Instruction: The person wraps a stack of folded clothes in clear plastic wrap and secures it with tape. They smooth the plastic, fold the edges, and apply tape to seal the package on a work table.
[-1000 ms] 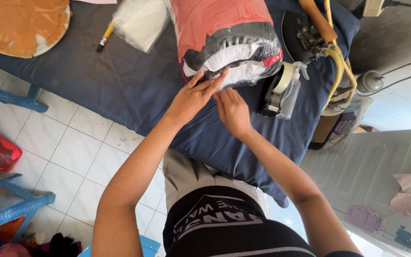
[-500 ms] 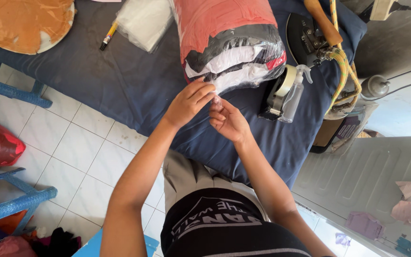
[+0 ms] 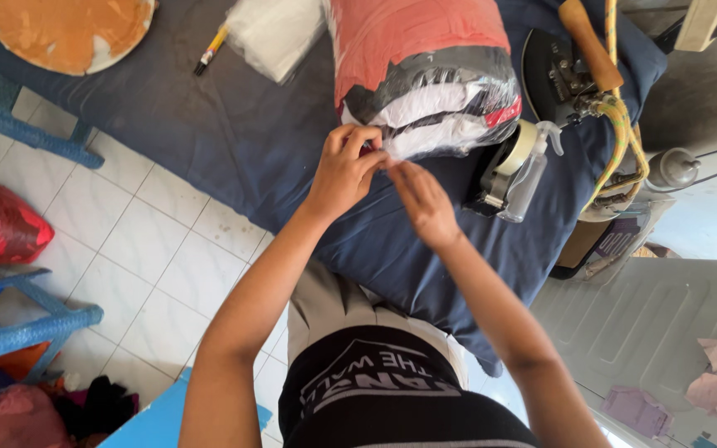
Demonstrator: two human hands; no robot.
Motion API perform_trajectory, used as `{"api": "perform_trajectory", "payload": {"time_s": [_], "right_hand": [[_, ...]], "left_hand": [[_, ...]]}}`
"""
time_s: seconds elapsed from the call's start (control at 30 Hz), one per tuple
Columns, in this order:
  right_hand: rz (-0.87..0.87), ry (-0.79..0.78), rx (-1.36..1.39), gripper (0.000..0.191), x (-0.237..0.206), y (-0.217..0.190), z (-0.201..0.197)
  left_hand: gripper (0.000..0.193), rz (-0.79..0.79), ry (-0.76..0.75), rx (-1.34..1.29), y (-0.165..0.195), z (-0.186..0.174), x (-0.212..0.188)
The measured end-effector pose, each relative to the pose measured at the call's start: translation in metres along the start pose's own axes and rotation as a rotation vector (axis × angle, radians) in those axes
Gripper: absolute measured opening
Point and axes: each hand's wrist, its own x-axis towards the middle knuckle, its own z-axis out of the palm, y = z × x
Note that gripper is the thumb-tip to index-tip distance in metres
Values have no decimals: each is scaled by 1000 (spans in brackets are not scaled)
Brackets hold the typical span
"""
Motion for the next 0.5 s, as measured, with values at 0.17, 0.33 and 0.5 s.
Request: {"api": "perform_trajectory", "payload": {"time_s": [0.17,0.33,0.5], "right_hand": [[143,-28,-25,11,-11,11,11],[1287,14,1472,15,-26,17,38],[1443,96,1806,18,-25,8,38]], "left_hand": [[18,42,3,54,3,-6,-6],[29,145,-14,53,9,-6,-24],[18,59,84,150,14,7,-23]]}}
